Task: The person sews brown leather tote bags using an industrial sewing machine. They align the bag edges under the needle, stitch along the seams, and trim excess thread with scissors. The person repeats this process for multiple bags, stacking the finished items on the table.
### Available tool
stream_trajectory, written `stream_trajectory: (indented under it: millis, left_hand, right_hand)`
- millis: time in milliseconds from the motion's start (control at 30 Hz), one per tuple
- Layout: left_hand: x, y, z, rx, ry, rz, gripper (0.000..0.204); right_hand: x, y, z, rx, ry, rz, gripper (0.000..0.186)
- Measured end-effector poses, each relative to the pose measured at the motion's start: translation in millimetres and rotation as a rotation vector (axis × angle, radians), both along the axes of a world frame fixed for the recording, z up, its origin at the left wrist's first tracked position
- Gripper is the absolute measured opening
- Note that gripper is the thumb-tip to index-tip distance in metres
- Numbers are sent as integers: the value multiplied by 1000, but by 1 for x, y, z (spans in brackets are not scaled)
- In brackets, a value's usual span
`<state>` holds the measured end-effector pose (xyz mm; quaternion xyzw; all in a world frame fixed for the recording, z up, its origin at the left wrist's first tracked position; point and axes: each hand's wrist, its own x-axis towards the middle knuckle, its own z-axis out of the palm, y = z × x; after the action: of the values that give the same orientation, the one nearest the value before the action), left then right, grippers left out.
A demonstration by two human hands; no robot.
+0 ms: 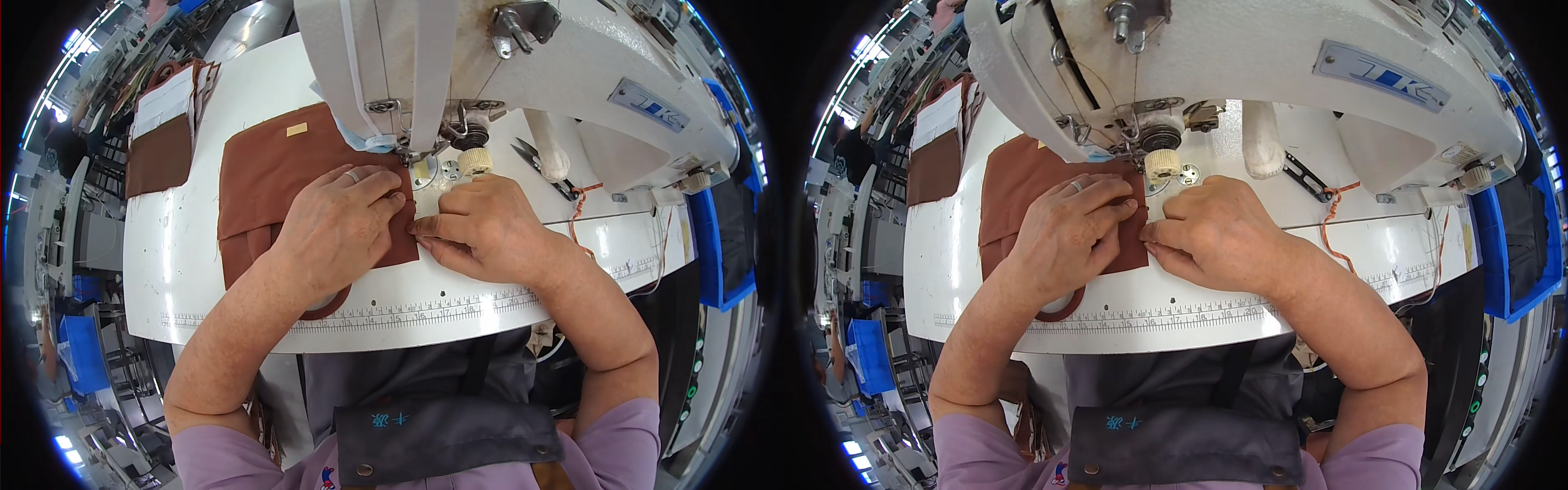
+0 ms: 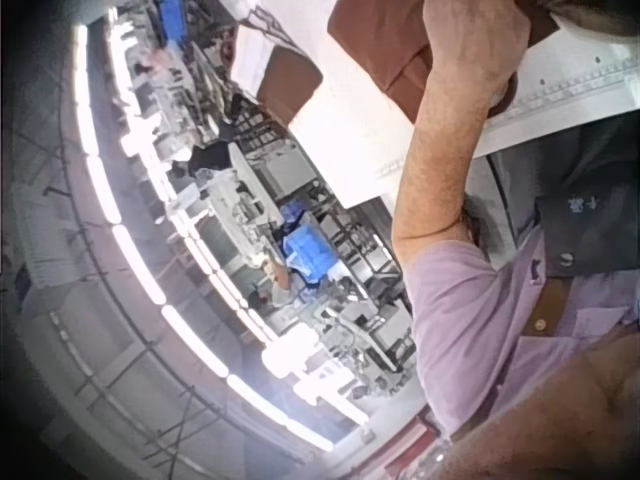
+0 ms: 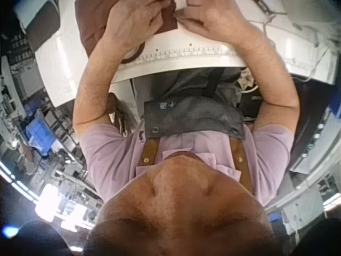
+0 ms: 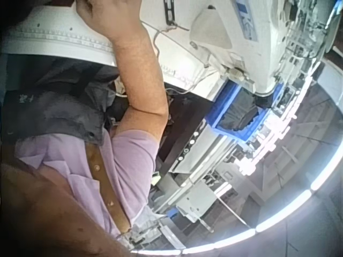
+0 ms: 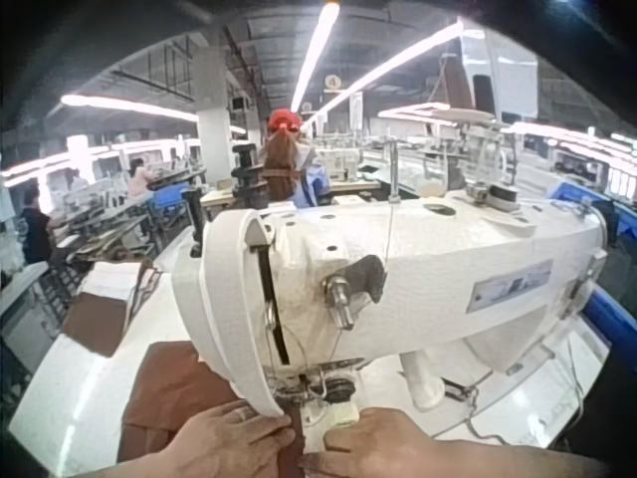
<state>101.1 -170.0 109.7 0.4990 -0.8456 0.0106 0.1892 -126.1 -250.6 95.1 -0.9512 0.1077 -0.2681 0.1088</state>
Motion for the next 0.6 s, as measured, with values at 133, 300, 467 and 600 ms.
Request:
stream_trajectory:
  millis: [133,300,467,600]
  left_hand:
    - [3,11,-6,27,125,39,33]
    - [5,10,-10,52,178,55,37]
    - [10,-3,-13,15,183,58,37]
    - [15,-16,-16,-7,193,47,35]
  right_hand:
    - [0,5,5,65,-50,-25,12]
    - [-1,3,2,23,24,-23,17]
    - [2,2,3,-8,44,-63,25]
    - [4,-3,4,-7,57,-100,32]
